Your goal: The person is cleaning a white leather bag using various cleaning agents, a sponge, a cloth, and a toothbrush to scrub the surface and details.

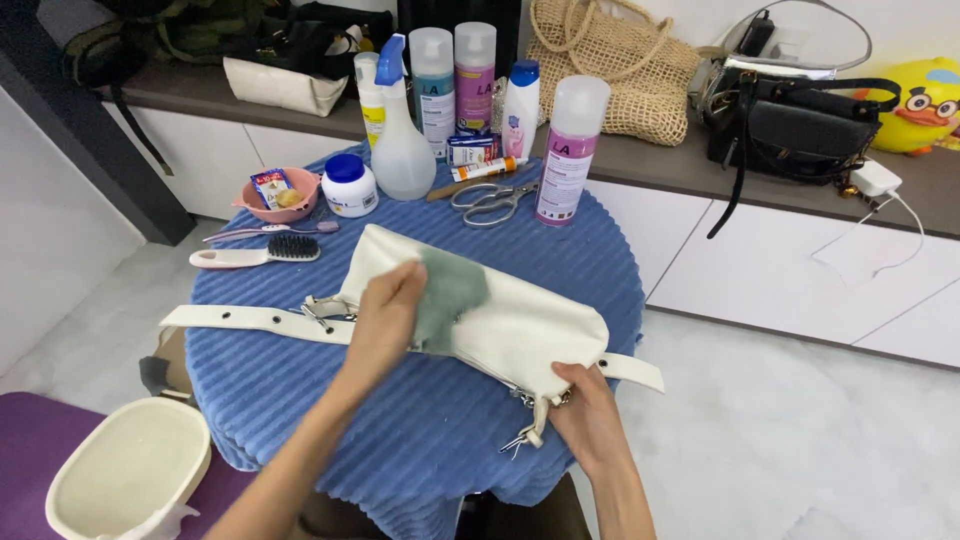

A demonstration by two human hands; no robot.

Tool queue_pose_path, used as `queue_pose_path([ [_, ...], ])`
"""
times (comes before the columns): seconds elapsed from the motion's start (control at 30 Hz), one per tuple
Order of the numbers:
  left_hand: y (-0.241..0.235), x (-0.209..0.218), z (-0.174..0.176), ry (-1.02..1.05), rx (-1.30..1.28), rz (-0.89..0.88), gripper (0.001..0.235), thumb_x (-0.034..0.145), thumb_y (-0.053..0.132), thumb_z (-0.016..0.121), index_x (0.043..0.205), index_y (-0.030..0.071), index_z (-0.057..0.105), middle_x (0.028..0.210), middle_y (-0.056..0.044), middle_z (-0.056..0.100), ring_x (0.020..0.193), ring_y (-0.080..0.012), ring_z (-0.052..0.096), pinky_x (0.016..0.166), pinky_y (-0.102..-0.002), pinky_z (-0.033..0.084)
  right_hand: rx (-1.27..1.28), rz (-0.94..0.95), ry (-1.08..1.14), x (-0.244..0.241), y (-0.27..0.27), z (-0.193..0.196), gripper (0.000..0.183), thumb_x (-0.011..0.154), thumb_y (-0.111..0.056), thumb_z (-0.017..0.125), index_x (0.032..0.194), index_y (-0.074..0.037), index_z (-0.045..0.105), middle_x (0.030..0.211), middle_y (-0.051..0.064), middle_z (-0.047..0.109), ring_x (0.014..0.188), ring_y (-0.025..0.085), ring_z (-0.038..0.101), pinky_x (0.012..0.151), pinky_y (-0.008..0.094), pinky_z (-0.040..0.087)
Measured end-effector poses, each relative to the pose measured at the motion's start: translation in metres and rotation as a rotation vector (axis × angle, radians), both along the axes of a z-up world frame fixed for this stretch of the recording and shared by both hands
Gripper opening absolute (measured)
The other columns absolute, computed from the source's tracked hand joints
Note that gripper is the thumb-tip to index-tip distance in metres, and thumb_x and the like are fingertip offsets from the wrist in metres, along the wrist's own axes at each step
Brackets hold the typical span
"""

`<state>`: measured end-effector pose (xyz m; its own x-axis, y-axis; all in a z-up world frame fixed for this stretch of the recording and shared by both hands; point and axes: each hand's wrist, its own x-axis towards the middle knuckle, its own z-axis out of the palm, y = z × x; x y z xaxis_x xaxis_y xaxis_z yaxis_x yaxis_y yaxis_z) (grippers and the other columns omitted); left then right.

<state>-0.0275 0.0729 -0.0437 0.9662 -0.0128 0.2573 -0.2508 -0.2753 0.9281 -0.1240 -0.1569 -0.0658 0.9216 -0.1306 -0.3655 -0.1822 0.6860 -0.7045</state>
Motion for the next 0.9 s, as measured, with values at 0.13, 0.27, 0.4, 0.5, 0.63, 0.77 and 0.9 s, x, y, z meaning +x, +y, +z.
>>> queue_pose_path([
  [0.13, -0.071, -0.034, 0.010, -0.273, 0.207, -0.113, 0.041, 0.110, 0.033, 0.032, 0.083, 0.014, 0.056, 0.071, 0.002, 0.058, 0.063, -0.0151, 0.048, 0.058, -0.041, 0.035, -0.104, 0.006, 0.029, -0.002, 0.004, -0.012, 0.059, 0.083, -0.004, 0.060, 0.141, -0.009, 0.055, 0.130, 0.010, 0.063, 0.116, 0.025, 0.057, 0.087, 0.039, 0.047],
  [0.27, -0.122, -0.057, -0.007, -0.693, 0.666, -0.488, 0.040, 0.090, 0.017, 0.055, 0.128, 0.009, 0.062, 0.155, -0.016, 0.048, 0.152, -0.0420, 0.031, 0.113, -0.074, 0.020, -0.225, 0.055, -0.188, 0.002, -0.002, -0.049, 0.051, 0.080, 0.009, 0.053, 0.128, -0.006, 0.057, 0.085, 0.004, 0.056, 0.075, 0.015, 0.049, 0.063, 0.029, 0.040],
  [0.4, -0.114, -0.042, -0.005, -0.855, 0.816, -0.466, 0.053, 0.089, 0.011, 0.071, 0.140, 0.022, 0.061, 0.141, 0.004, 0.061, 0.137, -0.0297, 0.047, 0.114, -0.065, 0.031, -0.344, 0.089, -0.290, 0.001, 0.000, -0.048, 0.028, 0.085, 0.005, 0.058, 0.112, 0.002, 0.059, 0.099, 0.013, 0.066, 0.092, 0.020, 0.063, 0.071, 0.031, 0.049],
  [0.5, -0.104, -0.031, -0.006, -0.938, 0.581, -0.451, 0.052, 0.077, -0.014, 0.070, 0.124, 0.010, 0.074, 0.129, -0.001, 0.073, 0.126, -0.0329, 0.061, 0.103, -0.052, 0.046, -0.259, 0.079, -0.250, 0.002, -0.001, -0.052, 0.023, 0.091, 0.001, 0.063, 0.113, 0.007, 0.067, 0.105, 0.017, 0.072, 0.099, 0.027, 0.067, 0.083, 0.037, 0.051],
  [0.63, -0.103, -0.035, -0.023, -1.128, 0.533, -0.375, 0.020, 0.091, -0.006, 0.075, 0.109, 0.000, 0.076, 0.118, -0.010, 0.075, 0.116, -0.0343, 0.064, 0.094, -0.049, 0.057, -0.286, 0.067, -0.203, 0.002, -0.005, -0.059, 0.022, 0.089, 0.005, 0.063, 0.071, -0.005, 0.056, 0.068, 0.002, 0.050, 0.067, 0.012, 0.050, 0.057, 0.029, 0.035],
  [0.77, -0.100, -0.034, -0.020, -1.202, 0.573, -0.380, 0.025, 0.098, -0.004, 0.070, 0.121, 0.003, 0.068, 0.116, -0.009, 0.070, 0.098, -0.0272, 0.059, 0.077, -0.041, 0.054, -0.284, 0.081, -0.178, -0.003, -0.003, -0.045, 0.006, 0.092, 0.001, 0.064, 0.090, 0.005, 0.068, 0.084, 0.012, 0.068, 0.083, 0.021, 0.064, 0.069, 0.032, 0.046],
  [0.9, -0.105, -0.020, -0.009, -1.146, 0.997, -0.296, 0.073, 0.089, 0.006, 0.078, 0.154, 0.021, 0.048, 0.144, -0.001, 0.056, 0.113, -0.0171, 0.052, 0.081, -0.031, 0.045, -0.252, 0.098, -0.255, 0.001, -0.001, -0.048, 0.019, 0.091, 0.002, 0.061, 0.107, 0.006, 0.072, 0.108, 0.017, 0.076, 0.102, 0.026, 0.069, 0.086, 0.036, 0.050],
])
